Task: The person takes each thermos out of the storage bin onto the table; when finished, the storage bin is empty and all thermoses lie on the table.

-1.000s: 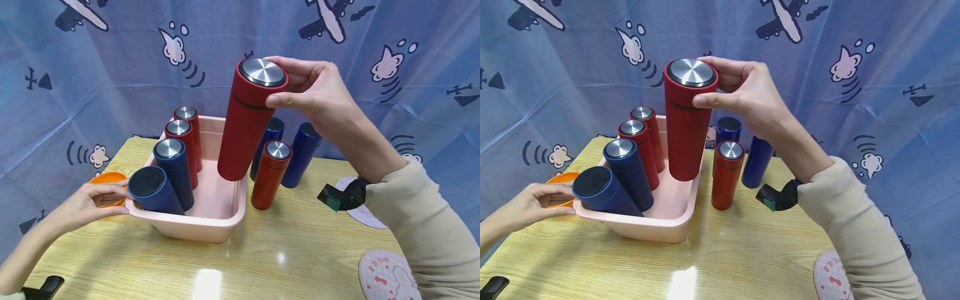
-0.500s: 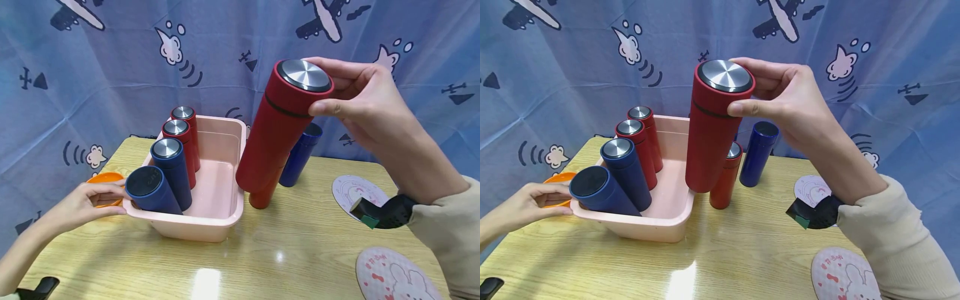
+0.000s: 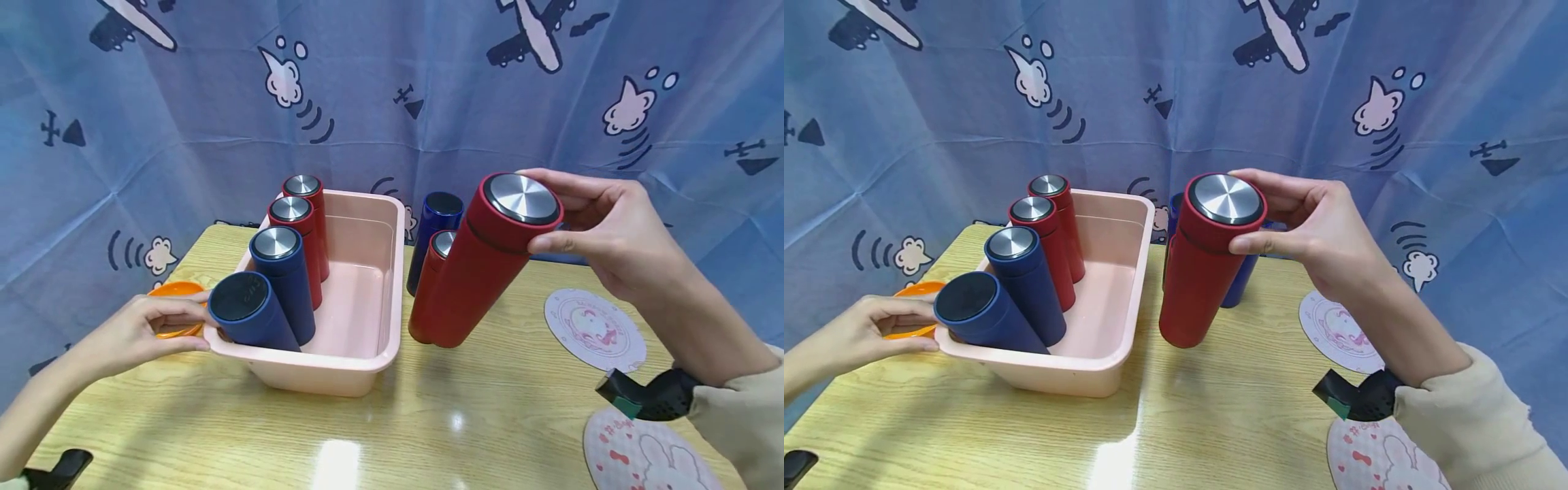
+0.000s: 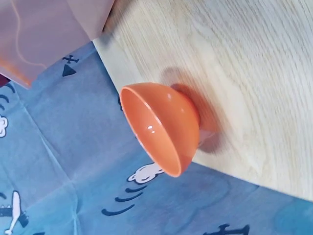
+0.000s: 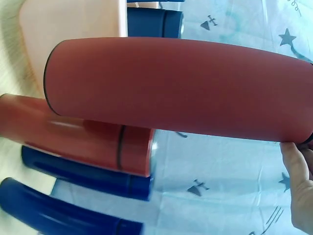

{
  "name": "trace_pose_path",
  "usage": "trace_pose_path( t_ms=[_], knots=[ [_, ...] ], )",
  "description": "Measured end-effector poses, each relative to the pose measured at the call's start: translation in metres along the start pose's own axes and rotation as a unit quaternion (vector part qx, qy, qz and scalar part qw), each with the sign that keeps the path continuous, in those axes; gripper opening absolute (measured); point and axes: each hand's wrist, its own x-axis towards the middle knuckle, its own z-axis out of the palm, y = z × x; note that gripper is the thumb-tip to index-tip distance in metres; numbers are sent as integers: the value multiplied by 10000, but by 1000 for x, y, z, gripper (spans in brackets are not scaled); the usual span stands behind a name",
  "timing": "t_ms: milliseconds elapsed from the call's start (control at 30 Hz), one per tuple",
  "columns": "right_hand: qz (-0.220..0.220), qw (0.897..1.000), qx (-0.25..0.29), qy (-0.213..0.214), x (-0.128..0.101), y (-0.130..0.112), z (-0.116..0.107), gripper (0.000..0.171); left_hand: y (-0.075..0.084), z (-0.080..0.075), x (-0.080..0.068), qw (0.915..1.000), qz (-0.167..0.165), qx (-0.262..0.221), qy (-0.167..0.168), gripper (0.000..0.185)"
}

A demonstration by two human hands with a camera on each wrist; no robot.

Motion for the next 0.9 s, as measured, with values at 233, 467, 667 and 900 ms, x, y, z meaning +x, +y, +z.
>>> trace_pose_path(
  t_ms=[233,467,667,900],
  knots=[
    [311,9989,-307,187,-18,13,-5,60,5,-3,4,9958,228,883,-14,44],
    [453,9975,-491,222,-32,28,-12,60,4,-3,5,9961,336,820,-41,45],
    [547,9970,-518,180,-39,39,-20,61,4,-3,6,9974,269,667,-57,44],
    [664,9964,-507,115,-44,52,-31,61,4,-3,5,9980,134,621,-47,44]
  ],
)
